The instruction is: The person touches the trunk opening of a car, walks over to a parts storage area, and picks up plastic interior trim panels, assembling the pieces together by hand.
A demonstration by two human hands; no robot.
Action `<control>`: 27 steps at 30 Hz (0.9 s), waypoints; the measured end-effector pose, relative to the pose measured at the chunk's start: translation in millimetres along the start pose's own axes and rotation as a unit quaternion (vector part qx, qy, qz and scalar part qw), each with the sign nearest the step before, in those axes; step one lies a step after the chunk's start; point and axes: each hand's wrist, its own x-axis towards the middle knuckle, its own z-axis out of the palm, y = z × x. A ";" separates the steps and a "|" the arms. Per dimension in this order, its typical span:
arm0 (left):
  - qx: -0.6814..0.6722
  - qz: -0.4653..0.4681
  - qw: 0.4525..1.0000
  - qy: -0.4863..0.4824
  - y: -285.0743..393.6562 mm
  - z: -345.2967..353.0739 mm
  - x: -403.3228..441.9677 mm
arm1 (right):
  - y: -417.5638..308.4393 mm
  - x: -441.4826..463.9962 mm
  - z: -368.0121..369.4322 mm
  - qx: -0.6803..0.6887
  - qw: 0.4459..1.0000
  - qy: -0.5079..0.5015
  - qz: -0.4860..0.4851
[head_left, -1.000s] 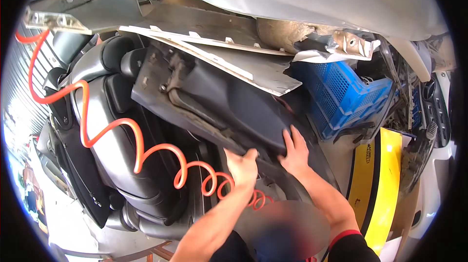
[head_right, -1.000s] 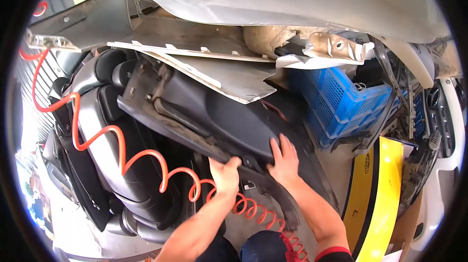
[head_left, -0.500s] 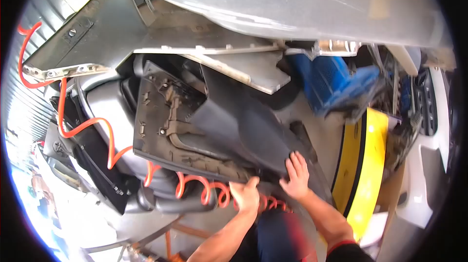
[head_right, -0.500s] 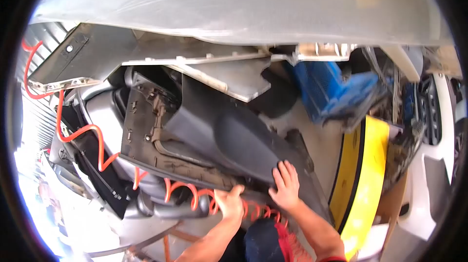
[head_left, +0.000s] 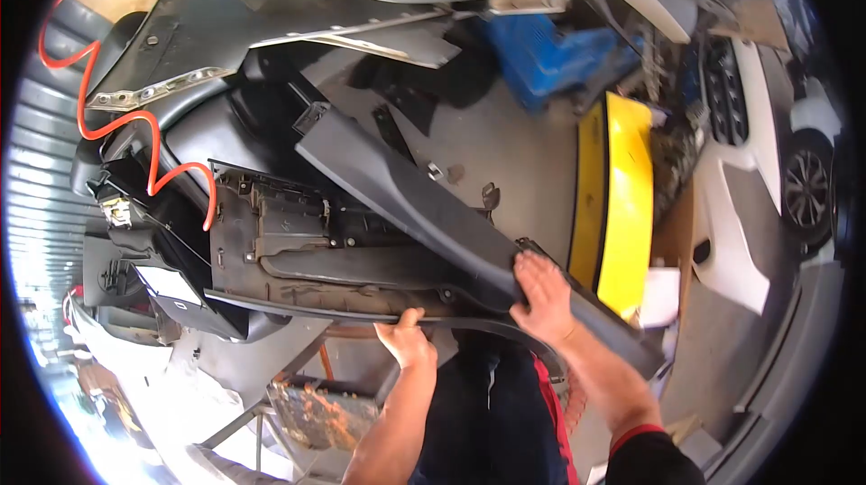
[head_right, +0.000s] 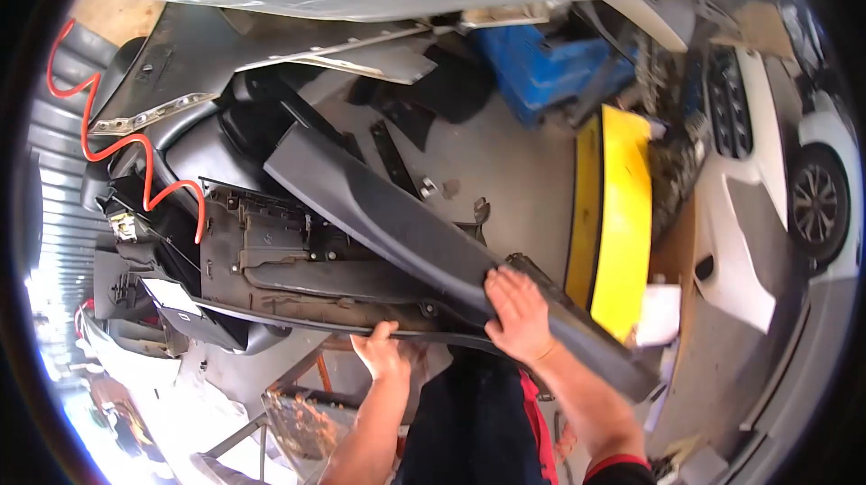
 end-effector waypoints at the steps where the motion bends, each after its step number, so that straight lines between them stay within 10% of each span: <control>1: 0.016 -0.025 1.000 0.006 10.0 -6.2 -16.7 | 0.0 -3.7 -27.9 0.004 1.000 -0.006 0.000; 14: 0.082 -0.185 0.970 -0.134 -12.8 -143.3 -208.9 | -9.0 -182.6 -364.9 0.025 0.958 -0.048 0.281; 27: 0.247 -0.134 0.914 -0.292 0.7 -189.6 -280.3 | -177.6 -537.9 -547.6 0.155 0.793 0.284 0.517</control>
